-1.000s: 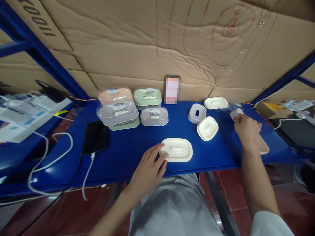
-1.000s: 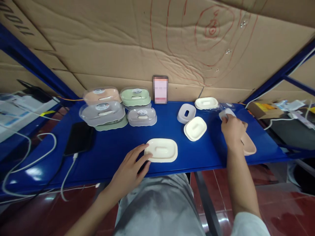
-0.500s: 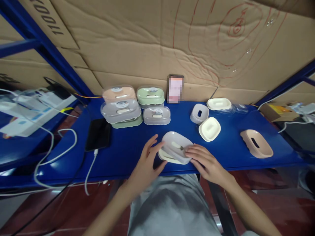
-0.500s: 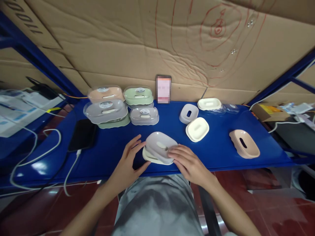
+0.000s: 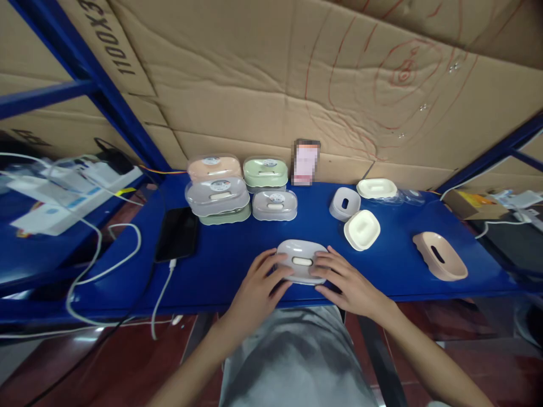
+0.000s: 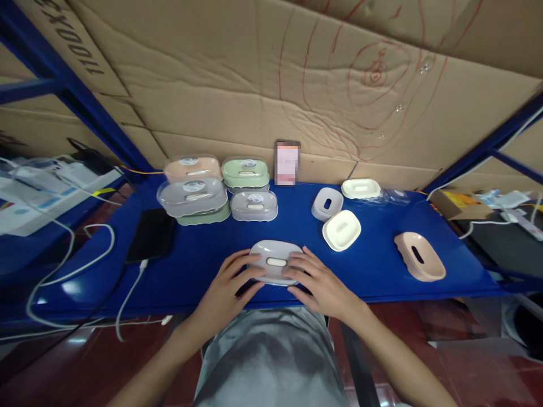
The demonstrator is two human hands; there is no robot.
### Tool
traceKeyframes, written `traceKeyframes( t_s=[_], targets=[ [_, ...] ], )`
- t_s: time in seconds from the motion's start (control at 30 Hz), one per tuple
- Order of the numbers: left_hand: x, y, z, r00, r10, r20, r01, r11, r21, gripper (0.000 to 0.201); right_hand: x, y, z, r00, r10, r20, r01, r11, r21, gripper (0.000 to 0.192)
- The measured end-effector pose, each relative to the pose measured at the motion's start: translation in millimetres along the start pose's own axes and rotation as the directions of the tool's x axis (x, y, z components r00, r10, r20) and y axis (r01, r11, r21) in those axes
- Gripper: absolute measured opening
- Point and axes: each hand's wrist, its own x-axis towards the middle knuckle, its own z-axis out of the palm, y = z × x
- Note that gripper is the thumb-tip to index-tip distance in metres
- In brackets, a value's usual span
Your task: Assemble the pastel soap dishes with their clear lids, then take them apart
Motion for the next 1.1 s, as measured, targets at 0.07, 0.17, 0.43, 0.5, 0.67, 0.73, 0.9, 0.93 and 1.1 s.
traceKeyframes(
  t_s=[0.07,0.17,0.43,0.5,0.67,0.73,0.9,0.93,1.1],
  targets=[
    [0,1,0.6,1.0,-0.004,-0.005,0.004,1.0,0.002,0.02,1,3,2,1.0,-0.027,-0.013,0.026,0.999,-0.034,0.038],
    [-1,5,0.0,0.996,-0.073,-0.045,0.073,0.997,0.0,0.038,8,10,1,0.994,-0.095,-0.056,0.089,0.99,-0.109,0.042],
    [-2,12,-4.2,0.975,-0.178,-0.137,0.168,0.983,-0.078,0.049,86,53,-30,0.978,-0.131,-0.165,0.105,0.983,-0.154,0.036],
    [-3,11,-3.9,0.978,-0.175,-0.114,0.167,0.983,-0.072,0.049,109,67,-29,0.979,-0.132,-0.154,0.11,0.983,-0.147,0.035],
    [-4,9,-2.4,0.984,-0.157,-0.083,0.153,0.986,-0.06,0.048,148,87,-18,0.97,-0.192,-0.151,0.172,0.976,-0.134,0.035],
    [-4,9,-1.8,0.979,-0.166,-0.115,0.159,0.985,-0.068,0.05,147,83,-17,0.964,-0.206,-0.17,0.185,0.973,-0.136,0.034],
    [-4,7,-0.8,0.92,-0.218,-0.326,0.204,0.976,-0.076,0.061,96,41,-21,0.958,-0.233,-0.17,0.221,0.972,-0.084,0.036],
    [-5,6,-0.5,0.924,-0.209,-0.319,0.199,0.978,-0.066,0.059,82,32,-21,0.96,-0.235,-0.152,0.228,0.972,-0.06,0.037],
    [-6,-4,3.4,0.98,-0.049,-0.193,0.04,0.998,-0.05,0.027,27,34,-31,0.979,-0.194,-0.069,0.192,0.981,-0.023,0.037]
  ],
)
